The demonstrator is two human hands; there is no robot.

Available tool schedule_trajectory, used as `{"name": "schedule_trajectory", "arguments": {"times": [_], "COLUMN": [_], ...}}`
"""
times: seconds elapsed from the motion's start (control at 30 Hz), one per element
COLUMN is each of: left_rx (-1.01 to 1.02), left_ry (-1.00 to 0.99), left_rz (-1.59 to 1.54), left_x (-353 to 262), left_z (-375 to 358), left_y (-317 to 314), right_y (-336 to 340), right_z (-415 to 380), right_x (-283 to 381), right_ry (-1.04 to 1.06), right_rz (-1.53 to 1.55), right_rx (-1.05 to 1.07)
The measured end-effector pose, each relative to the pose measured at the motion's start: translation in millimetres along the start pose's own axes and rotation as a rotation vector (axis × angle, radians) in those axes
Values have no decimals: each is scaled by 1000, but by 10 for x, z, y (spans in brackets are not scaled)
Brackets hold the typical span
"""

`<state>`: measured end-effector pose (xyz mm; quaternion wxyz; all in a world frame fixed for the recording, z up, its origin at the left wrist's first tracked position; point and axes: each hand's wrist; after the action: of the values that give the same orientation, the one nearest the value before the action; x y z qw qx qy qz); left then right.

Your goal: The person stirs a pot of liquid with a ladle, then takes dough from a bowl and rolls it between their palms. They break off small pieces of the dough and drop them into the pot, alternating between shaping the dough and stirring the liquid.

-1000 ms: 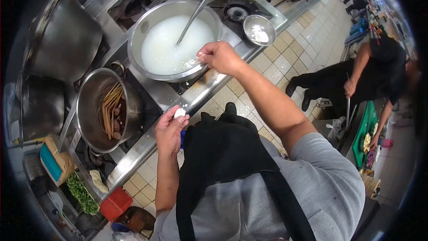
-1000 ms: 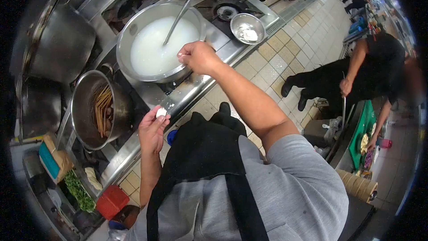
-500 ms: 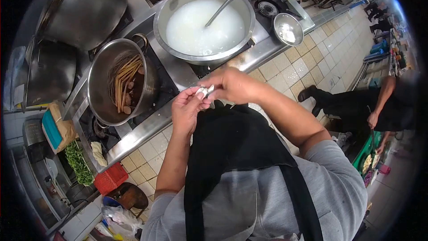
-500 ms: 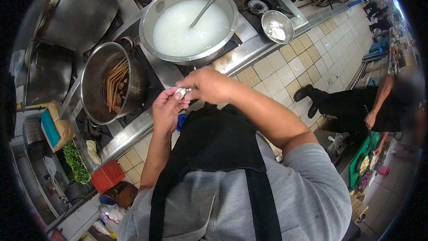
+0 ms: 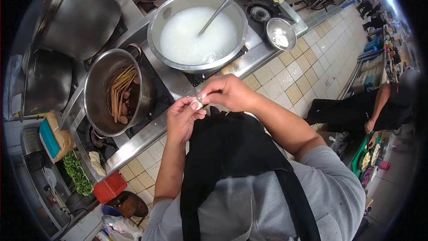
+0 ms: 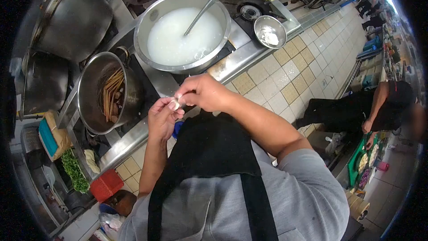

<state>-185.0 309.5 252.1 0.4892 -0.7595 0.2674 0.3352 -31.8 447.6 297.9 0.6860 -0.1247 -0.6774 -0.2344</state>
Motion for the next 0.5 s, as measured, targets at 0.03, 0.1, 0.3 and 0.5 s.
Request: {"name": "schedule_trajectory", "arguments": {"times": [0.03, 0.1, 0.3, 0.5], "left_rx": [-25, -39, -21, -31], "left_ry": [-14, -37, -6, 2], "left_rz": [-39, -75, -106, -96], "left_x": [-22, -58, -19, -18], "left_z": [6, 14, -20, -32], "left_y": [-2, 0, -19, -10], "right_y": [49, 178, 443, 536], "right_z": [14, 20, 19, 23], "right_x": [12, 70, -8, -67], "right_ry": [9, -180, -200, -232], "right_rz": [-10, 372, 275, 167], "right_rx": [0, -195, -236, -307]}}
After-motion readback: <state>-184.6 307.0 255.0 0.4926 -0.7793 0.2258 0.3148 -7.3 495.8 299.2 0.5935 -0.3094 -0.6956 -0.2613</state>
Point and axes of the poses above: each hand's wrist, its own z-axis towards the middle knuckle, its own y-axis out of the back of the hand, x = y × z
